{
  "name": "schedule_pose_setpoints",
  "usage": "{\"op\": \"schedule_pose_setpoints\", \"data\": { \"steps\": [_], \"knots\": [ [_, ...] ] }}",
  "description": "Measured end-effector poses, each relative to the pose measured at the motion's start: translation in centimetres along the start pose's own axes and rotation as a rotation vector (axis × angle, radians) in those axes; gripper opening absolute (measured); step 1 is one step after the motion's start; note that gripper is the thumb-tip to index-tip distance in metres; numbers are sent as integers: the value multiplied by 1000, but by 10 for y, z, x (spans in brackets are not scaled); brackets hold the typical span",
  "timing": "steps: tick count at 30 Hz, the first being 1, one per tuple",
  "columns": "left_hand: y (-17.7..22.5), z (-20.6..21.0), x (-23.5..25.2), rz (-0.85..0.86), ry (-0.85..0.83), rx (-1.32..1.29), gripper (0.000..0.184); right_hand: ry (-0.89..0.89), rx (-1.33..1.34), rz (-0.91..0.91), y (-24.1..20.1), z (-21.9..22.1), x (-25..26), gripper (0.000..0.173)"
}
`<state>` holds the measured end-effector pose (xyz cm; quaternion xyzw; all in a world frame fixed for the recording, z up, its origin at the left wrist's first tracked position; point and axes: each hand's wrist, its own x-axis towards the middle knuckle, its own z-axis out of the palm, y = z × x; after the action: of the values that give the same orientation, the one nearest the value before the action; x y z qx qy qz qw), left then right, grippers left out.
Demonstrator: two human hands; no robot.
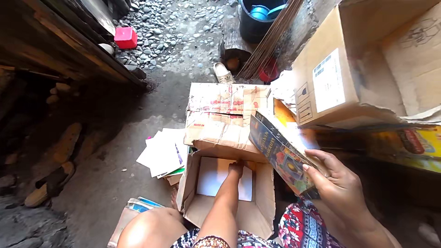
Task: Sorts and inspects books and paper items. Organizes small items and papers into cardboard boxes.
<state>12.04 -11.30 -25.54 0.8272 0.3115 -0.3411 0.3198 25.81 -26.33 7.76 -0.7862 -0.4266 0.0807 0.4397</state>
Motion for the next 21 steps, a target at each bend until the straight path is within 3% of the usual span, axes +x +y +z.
{"op": "schedule_pose_setpoints", "data": {
  "steps": [3, 6, 10, 13, 16, 21],
  "knots": [
    [0, -2, -2, -31, -4, 13, 67, -2, -17, 5, -1, 1, 1, 35],
    [-5, -5, 0, -94, 50, -131, 46, -4, -22, -8, 0, 3, 3, 34],
    [-15, 13, 19, -225, 175, -443, 49, -13, -31, -12, 0, 4, 5, 35],
    [-12, 2, 5, -126, 129, -246, 48, -17, -32, -13, -2, 5, 6, 34],
    [-3, -12, -20, -135, 141, -312, 47, -17, -50, -27, -2, 7, 4, 34],
    [1, -7, -4, -105, 122, -152, 46, 13, 52, 4, 1, 8, 4, 32]
  ]
}}
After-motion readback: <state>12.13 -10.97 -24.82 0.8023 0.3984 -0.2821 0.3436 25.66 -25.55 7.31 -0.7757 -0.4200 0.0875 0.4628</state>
